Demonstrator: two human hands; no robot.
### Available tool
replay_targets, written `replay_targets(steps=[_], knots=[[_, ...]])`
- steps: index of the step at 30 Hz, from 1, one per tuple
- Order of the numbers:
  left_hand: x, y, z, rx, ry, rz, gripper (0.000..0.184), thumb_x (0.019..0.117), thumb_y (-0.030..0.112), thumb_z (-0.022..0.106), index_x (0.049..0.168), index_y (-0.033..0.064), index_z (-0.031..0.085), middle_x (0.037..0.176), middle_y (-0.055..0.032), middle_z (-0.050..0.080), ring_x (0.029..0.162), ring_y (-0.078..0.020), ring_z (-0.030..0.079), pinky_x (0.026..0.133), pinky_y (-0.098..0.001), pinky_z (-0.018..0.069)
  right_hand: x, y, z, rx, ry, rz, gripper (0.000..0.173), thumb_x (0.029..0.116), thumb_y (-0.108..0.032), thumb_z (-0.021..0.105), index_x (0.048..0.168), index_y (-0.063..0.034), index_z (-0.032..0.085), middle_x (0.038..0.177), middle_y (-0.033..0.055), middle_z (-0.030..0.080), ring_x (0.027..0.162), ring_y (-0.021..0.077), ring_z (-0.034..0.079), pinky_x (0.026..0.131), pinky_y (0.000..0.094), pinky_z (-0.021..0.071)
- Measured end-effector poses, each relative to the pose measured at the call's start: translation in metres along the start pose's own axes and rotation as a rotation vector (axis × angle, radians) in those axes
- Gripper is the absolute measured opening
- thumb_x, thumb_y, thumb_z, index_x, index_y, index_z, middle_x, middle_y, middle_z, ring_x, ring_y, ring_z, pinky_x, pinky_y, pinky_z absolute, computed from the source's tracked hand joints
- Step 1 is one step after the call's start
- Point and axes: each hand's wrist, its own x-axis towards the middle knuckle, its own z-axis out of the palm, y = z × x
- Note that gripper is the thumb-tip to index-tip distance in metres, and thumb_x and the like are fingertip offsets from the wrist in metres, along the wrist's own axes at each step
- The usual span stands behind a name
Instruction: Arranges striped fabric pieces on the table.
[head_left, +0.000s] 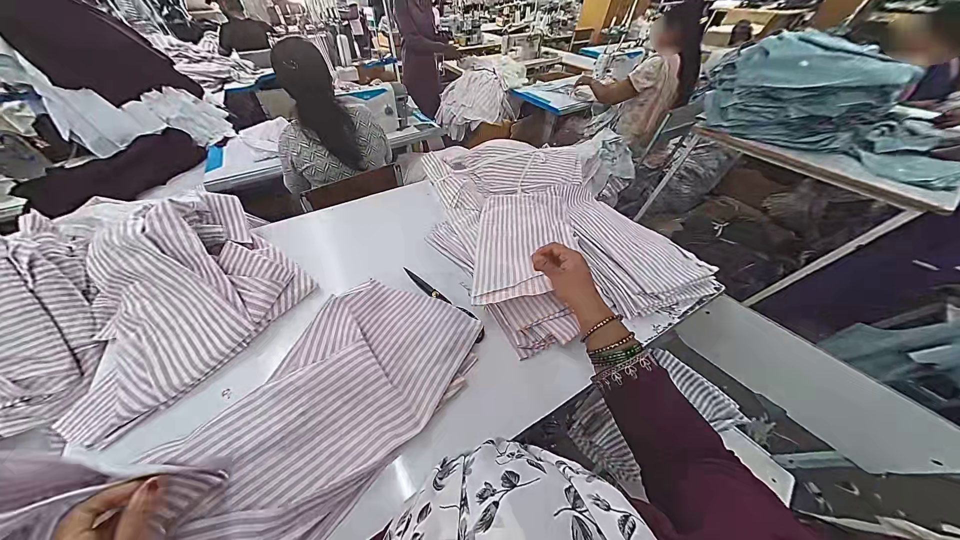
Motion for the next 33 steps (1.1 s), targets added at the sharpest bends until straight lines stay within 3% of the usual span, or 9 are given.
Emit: replay_targets(steps=[2,5,9,14,19,22,27,29,33], knots=[[0.0,0.003,0.039,0.022,-0.079,0.116,0.038,0.1018,0.016,0.051,0.115,-0.0206,0.051,0.103,-0.024,0.06,0.084,-0.0093,0.06,0.077,-0.0262,0.0522,0.027,0.008,-0.014,0.038,0.054,0.14,0.018,0.1043,-0.011,0.057,0.11,0.0048,0.063,0.085,0.0102,0.062,0.071,0.012,0.059,0.07,0.0302,0.0532],[-0.007,0.034,0.103,0.054,-0.187,0.221,0.038,0.0984,0.021,0.054,0.11,-0.0144,0.062,0.108,-0.0306,0.067,0.096,-0.0357,0.068,0.086,-0.0526,0.0557,0.072,0.018,0.0,-0.023,-0.073,0.088,0.027,0.1078,-0.018,0.051,0.126,-0.0009,0.061,0.078,0.01,0.058,0.06,0.0147,0.049,0.059,0.0332,0.044],[-0.019,0.069,0.182,0.102,-0.381,0.389,0.033,0.0954,0.02,0.059,0.109,-0.0075,0.07,0.122,-0.0252,0.068,0.116,-0.0417,0.065,0.098,-0.0594,0.0508,0.127,0.021,0.051,-0.366,-0.45,-0.034,0.048,0.1087,-0.034,0.049,0.15,-0.0095,0.051,0.12,0.0269,0.067,0.108,0.0434,0.065,0.095,0.0629,0.047],[-0.046,0.1,0.249,-0.028,-0.57,0.5,0.032,0.0931,0.022,0.062,0.111,-0.0012,0.074,0.126,-0.0206,0.069,0.122,-0.0355,0.065,0.102,-0.0515,0.0512,0.113,0.038,0.067,-0.444,-0.368,-0.036,0.054,0.102,-0.052,0.055,0.088,-0.0001,0.066,0.081,0.0224,0.064,0.08,0.0425,0.064,0.066,0.0618,0.0482],[-0.047,0.134,0.286,-0.213,-0.7,0.523,0.028,0.0955,0.015,0.06,0.111,-0.0059,0.072,0.121,-0.0221,0.07,0.117,-0.03,0.067,0.102,-0.0407,0.0529,0.114,0.032,0.054,-0.538,-0.496,-0.055,0.058,0.1013,-0.05,0.058,0.146,-0.0132,0.055,0.112,0.029,0.069,0.105,0.0515,0.065,0.085,0.0699,0.0484],[-0.028,0.155,0.299,-0.308,-0.633,0.574,0.024,0.0973,0.008,0.058,0.106,-0.0095,0.072,0.116,-0.0231,0.071,0.115,-0.0283,0.068,0.102,-0.0375,0.0526,0.134,0.031,0.076,-0.643,-0.589,-0.129,0.053,0.102,-0.053,0.054,0.11,-0.0019,0.07,0.101,0.0287,0.069,0.1,0.0515,0.065,0.08,0.0718,0.0461],[-0.007,0.154,0.308,-0.417,-0.481,0.305,0.026,0.0988,0.003,0.053,0.112,-0.0136,0.067,0.114,-0.0239,0.068,0.105,-0.0196,0.069,0.095,-0.0305,0.0556,0.14,0.058,0.061,-0.165,-0.335,-0.128,0.047,0.0988,-0.026,0.066,0.064,-0.0039,0.043,0.059,0.0073,0.041,0.058,0.0207,0.043,0.06,0.0419,0.0352],[-0.006,0.152,0.311,-0.425,-0.491,0.208,0.027,0.0991,0.004,0.054,0.115,-0.0128,0.066,0.115,-0.0218,0.068,0.104,-0.0159,0.069,0.094,-0.0286,0.0557,0.143,0.074,0.046,0.269,-0.209,-0.061,0.041,0.0878,-0.005,0.064,0.063,-0.0197,0.035,0.054,-0.0115,0.036,0.048,-0.0011,0.035,0.05,0.0184,0.0326],[-0.006,0.165,0.324,-0.569,-0.635,0.018,0.029,0.0985,0.007,0.053,0.121,-0.01,0.058,0.114,-0.0119,0.067,0.1,-0.0077,0.068,0.09,-0.0248,0.0562,0.141,0.067,0.019,0.659,-0.249,-0.056,0.034,0.0724,0.01,0.053,0.074,-0.0228,0.045,0.067,-0.0143,0.05,0.058,-0.0063,0.047,0.056,0.0107,0.0417]])
